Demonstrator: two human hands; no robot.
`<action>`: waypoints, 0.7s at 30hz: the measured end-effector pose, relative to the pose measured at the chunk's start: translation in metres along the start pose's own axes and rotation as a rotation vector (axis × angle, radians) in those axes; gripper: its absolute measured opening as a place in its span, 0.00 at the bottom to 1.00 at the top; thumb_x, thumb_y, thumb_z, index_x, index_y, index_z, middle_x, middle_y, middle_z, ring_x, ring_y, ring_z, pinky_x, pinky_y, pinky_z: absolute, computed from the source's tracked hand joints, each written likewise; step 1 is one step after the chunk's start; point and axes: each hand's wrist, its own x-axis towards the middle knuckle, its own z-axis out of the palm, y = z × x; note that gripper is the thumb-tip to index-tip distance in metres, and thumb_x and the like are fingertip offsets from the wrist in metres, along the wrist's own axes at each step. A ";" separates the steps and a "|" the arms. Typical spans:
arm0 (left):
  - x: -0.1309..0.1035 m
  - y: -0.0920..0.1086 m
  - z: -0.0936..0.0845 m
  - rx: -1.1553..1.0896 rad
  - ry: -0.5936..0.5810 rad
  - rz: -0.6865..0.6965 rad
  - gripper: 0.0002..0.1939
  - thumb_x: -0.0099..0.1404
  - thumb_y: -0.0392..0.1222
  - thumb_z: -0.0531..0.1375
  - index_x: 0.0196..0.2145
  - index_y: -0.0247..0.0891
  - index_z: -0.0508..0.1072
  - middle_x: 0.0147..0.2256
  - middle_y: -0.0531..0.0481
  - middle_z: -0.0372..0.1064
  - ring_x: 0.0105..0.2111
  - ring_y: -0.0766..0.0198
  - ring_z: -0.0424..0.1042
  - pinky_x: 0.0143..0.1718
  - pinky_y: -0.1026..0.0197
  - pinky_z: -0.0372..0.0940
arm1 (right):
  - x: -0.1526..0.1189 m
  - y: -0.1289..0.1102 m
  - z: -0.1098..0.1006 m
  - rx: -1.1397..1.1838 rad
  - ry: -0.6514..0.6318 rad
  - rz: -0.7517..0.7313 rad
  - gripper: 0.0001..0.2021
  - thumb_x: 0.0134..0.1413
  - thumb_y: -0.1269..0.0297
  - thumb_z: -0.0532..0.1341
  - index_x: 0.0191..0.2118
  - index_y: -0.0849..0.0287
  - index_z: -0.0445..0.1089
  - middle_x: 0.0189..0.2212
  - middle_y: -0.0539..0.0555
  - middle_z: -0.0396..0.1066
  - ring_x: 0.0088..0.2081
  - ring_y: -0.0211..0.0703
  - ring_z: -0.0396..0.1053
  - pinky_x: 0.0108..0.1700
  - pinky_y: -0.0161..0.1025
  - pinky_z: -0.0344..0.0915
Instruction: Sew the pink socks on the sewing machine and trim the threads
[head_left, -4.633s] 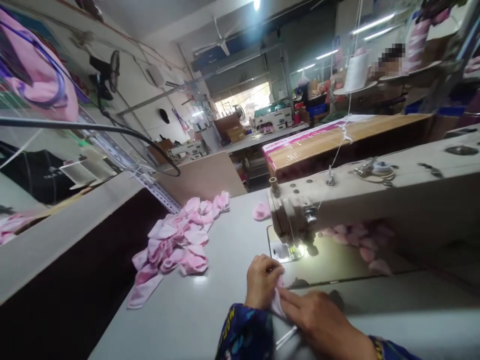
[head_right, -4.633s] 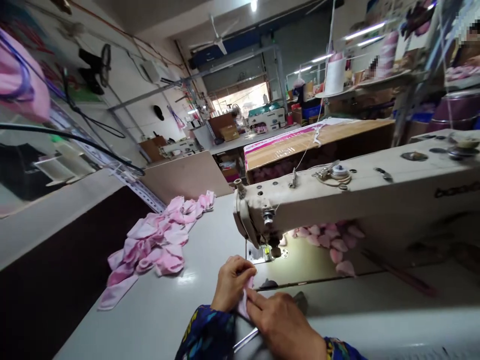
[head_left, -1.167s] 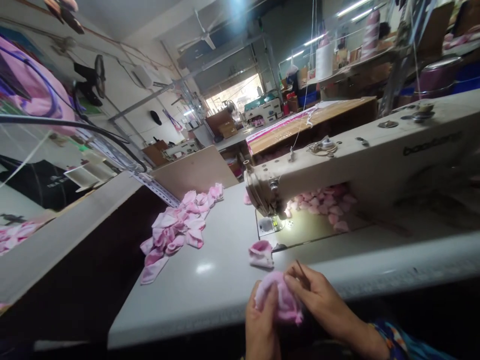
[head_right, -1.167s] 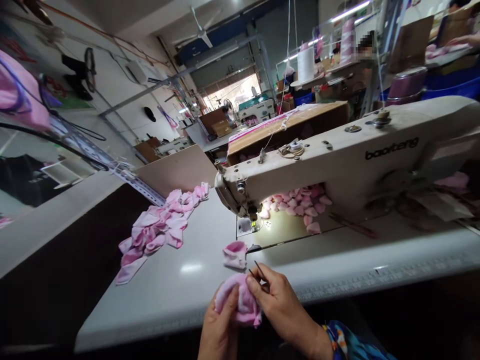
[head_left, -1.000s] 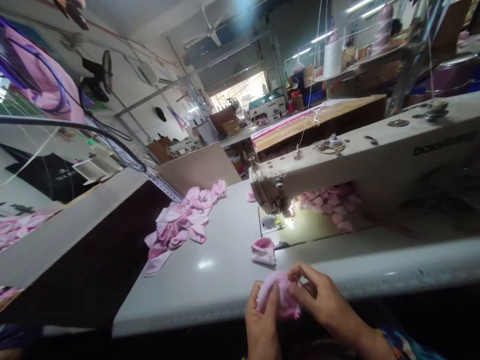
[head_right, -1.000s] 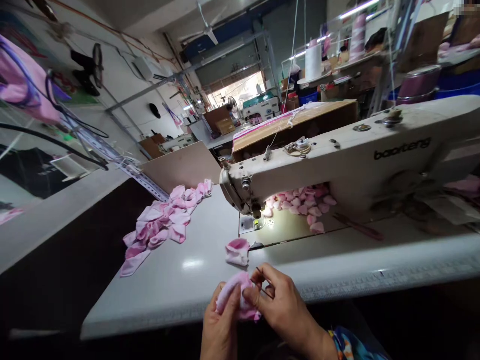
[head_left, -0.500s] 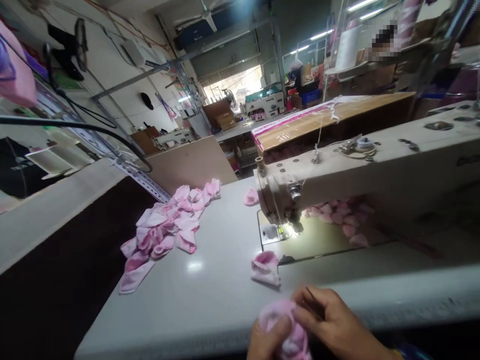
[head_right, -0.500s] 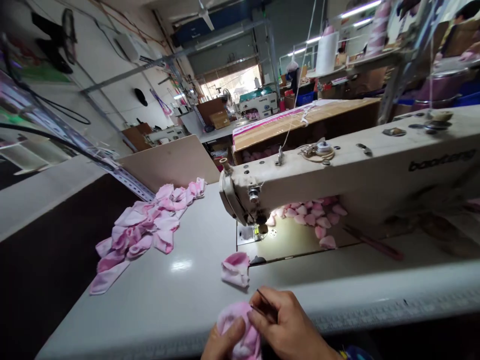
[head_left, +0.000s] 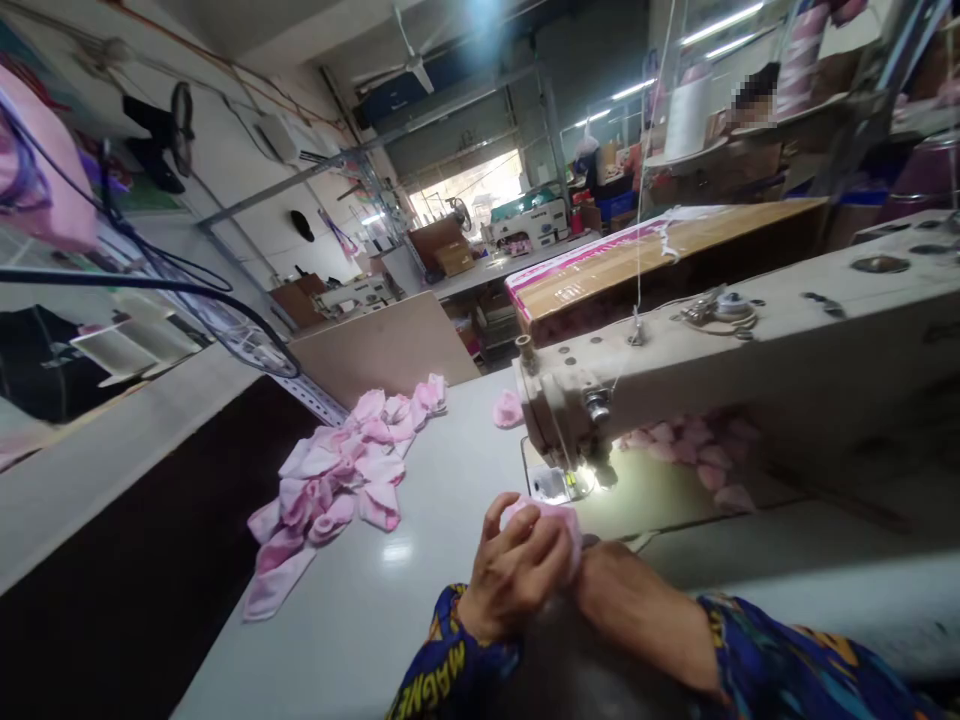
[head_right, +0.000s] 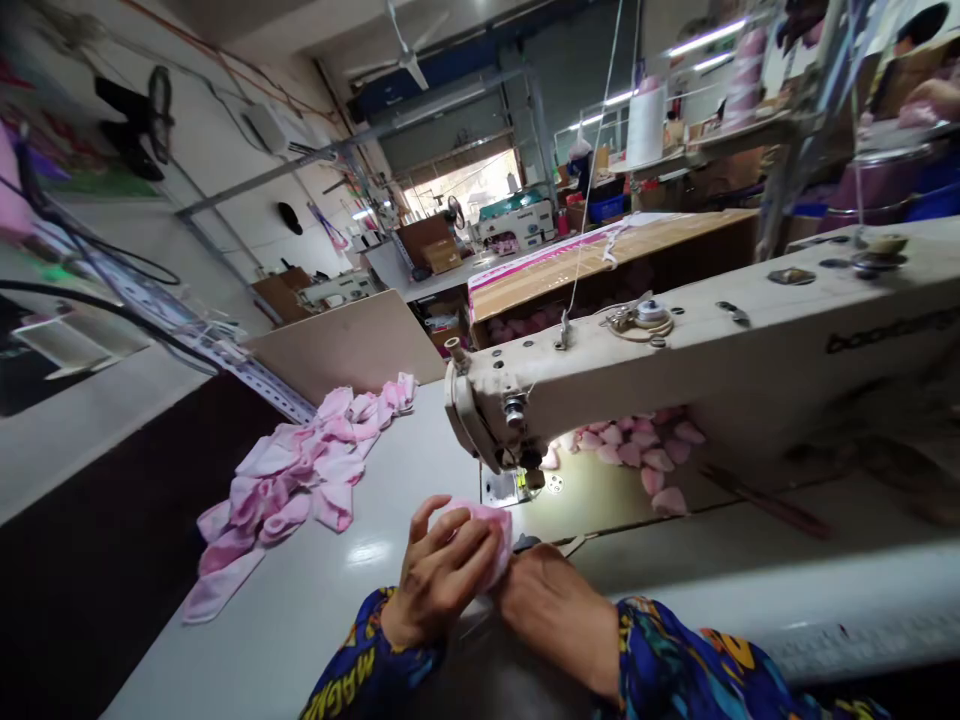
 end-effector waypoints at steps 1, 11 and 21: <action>-0.003 -0.002 0.006 -0.013 -0.036 -0.026 0.14 0.68 0.28 0.50 0.29 0.37 0.71 0.24 0.54 0.70 0.30 0.66 0.66 0.52 0.55 0.56 | 0.003 0.000 0.004 -0.004 -0.002 0.007 0.08 0.62 0.64 0.57 0.44 0.62 0.68 0.37 0.53 0.70 0.31 0.38 0.69 0.33 0.38 0.68; -0.003 -0.017 0.024 -0.022 -0.199 -0.225 0.12 0.61 0.29 0.54 0.22 0.38 0.66 0.19 0.55 0.63 0.25 0.65 0.62 0.43 0.55 0.58 | 0.022 -0.016 0.021 -0.165 -0.136 -0.078 0.08 0.54 0.80 0.54 0.32 0.65 0.69 0.23 0.57 0.70 0.24 0.42 0.66 0.26 0.37 0.61; -0.004 -0.021 0.016 -0.172 -0.763 -0.609 0.08 0.49 0.27 0.59 0.25 0.40 0.69 0.23 0.55 0.68 0.26 0.62 0.67 0.26 0.63 0.53 | 0.022 -0.019 0.011 -0.267 -0.118 -0.073 0.05 0.50 0.78 0.60 0.28 0.64 0.70 0.21 0.58 0.70 0.26 0.45 0.68 0.22 0.36 0.60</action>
